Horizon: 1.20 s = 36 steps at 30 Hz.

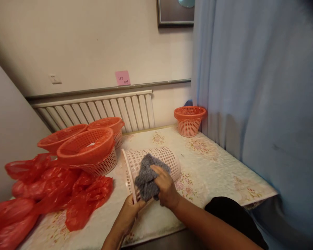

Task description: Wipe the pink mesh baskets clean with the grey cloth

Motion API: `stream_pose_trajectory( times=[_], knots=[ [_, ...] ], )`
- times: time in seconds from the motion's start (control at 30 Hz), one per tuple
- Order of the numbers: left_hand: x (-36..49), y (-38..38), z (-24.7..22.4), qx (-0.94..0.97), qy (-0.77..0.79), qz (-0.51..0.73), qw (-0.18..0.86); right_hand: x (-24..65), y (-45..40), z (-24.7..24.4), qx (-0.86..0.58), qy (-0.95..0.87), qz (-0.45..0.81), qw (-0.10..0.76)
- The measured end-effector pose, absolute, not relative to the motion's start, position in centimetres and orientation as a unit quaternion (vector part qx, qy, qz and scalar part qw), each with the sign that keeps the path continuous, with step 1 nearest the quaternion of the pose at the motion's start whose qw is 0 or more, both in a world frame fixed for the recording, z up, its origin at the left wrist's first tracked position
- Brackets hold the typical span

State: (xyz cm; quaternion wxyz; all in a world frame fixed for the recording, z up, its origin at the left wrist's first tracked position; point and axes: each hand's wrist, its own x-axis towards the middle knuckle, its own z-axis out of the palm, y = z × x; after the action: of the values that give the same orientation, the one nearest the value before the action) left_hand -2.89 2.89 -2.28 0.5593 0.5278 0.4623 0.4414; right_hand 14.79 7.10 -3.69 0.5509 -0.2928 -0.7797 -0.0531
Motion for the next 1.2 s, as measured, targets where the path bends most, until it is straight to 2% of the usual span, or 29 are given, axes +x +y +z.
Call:
stream_pose_trajectory(
  times=[0.17, 0.3, 0.53, 0.73, 0.87, 0.97, 1.2],
  knots=[
    [-3.9, 3.7, -2.9, 0.535, 0.434, 0.442, 0.575, 19.4, 12.0, -4.4, -0.494, -0.628, 0.004, 0.601],
    [-4.5, 3.8, -3.9, 0.587, 0.419, 0.397, 0.567, 21.5, 13.6, -5.6, -0.567, -0.544, 0.009, 0.618],
    [-3.7, 2.8, -3.1, 0.625, 0.413, 0.361, 0.556, 19.1, 11.9, -4.5, -0.526, -0.593, 0.01, 0.61],
    [-1.8, 2.4, -1.5, 0.609, 0.416, 0.393, 0.549, 14.9, 5.4, -2.3, -0.303, -0.78, 0.004, 0.548],
    [-1.6, 2.5, -1.4, 0.591, 0.447, 0.426, 0.519, 13.7, 3.7, -2.6, -0.27, -0.792, -0.021, 0.547],
    [-2.0, 2.7, -1.8, 0.572, 0.442, 0.43, 0.54, 14.8, 5.8, -3.0, -0.288, -0.773, -0.037, 0.563],
    [-3.1, 3.2, -4.0, 0.579, 0.448, 0.402, 0.55, 20.3, 12.5, -4.5, -0.521, -0.591, 0.024, 0.616]
  ],
)
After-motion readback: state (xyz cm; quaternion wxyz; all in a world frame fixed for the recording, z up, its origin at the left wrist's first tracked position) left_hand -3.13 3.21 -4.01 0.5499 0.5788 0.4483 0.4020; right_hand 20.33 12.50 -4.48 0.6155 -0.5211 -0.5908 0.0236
